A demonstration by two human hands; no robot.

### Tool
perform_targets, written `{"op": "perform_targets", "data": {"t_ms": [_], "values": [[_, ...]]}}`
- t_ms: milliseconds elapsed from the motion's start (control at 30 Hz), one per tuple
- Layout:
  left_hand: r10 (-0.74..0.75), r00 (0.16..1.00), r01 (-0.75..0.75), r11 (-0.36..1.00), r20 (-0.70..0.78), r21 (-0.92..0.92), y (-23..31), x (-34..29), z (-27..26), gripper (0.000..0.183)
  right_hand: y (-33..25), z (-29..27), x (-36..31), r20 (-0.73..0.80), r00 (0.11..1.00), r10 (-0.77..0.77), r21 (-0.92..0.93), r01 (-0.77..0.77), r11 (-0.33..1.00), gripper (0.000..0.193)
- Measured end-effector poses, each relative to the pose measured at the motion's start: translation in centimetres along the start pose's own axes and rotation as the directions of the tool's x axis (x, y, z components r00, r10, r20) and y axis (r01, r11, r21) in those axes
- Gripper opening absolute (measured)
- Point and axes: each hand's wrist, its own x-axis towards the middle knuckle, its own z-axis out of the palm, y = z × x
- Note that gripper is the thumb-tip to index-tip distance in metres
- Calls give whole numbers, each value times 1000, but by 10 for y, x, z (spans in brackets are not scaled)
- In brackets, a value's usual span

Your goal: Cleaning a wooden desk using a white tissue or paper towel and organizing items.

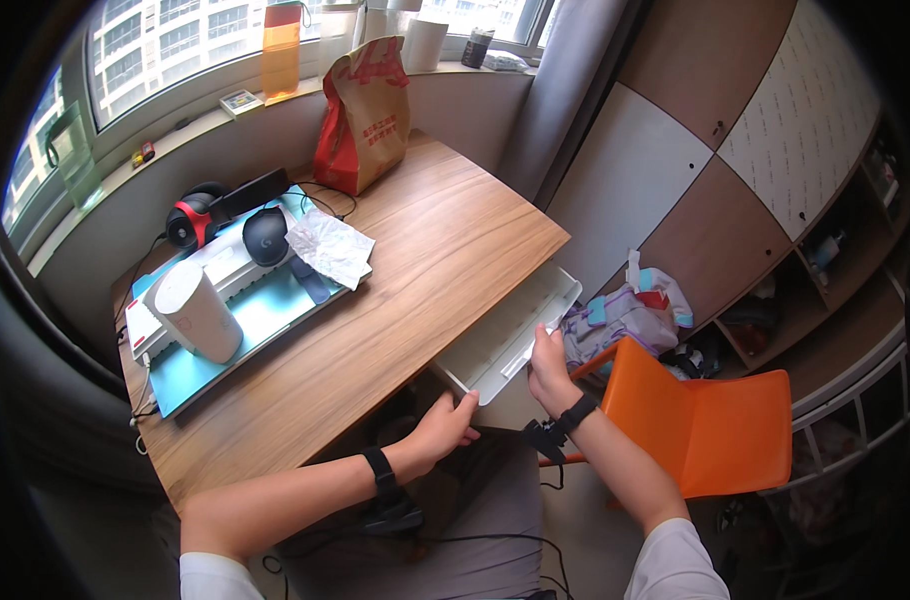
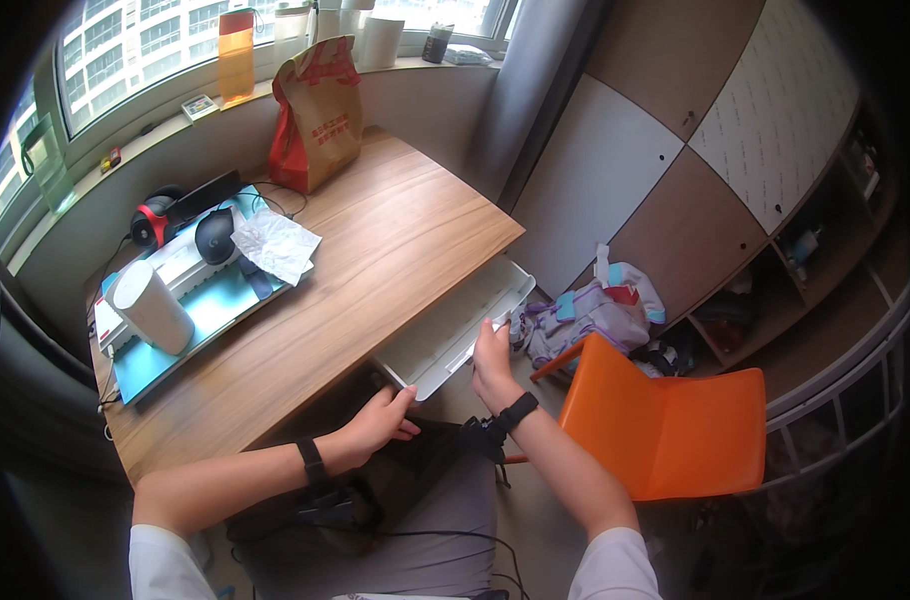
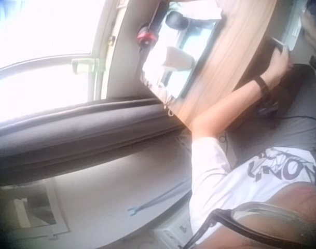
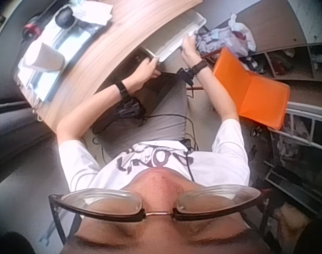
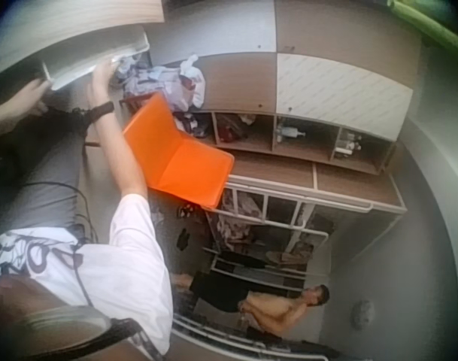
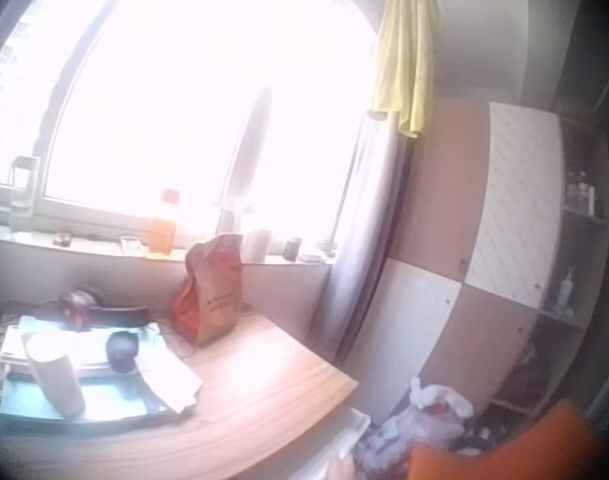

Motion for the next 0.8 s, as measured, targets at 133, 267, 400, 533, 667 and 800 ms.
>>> {"op": "perform_targets", "data": {"t_ms": [133, 267, 400, 533, 667, 800], "values": [[7, 1000, -7, 1000, -3, 2, 0, 4, -2, 61, -12, -15, 56, -114, 992, -46, -140, 30, 990, 33], [19, 1000, -19, 1000, 8, 12, 3, 5, 0, 61, -24, -36, 112, -183, 978, -102, -214, 62, 975, 30], [-6, 1000, 6, 1000, 0, 9, 3, 8, 0, 60, -17, -29, 98, -233, 973, 4, -239, -61, 969, 32], [3, 1000, -3, 1000, -9, 1, -3, 6, -1, 61, -17, -5, 43, -168, 986, -12, -289, -37, 956, 36], [12, 1000, -13, 1000, -13, -17, -3, 5, 2, 61, -1, -3, 2, -48, 999, -5, -132, -1, 991, 33], [23, 999, -22, 1000, -28, 5, -6, 6, 1, 61, 0, 13, -45, 31, 999, 21, -43, -20, 999, 32]]}}
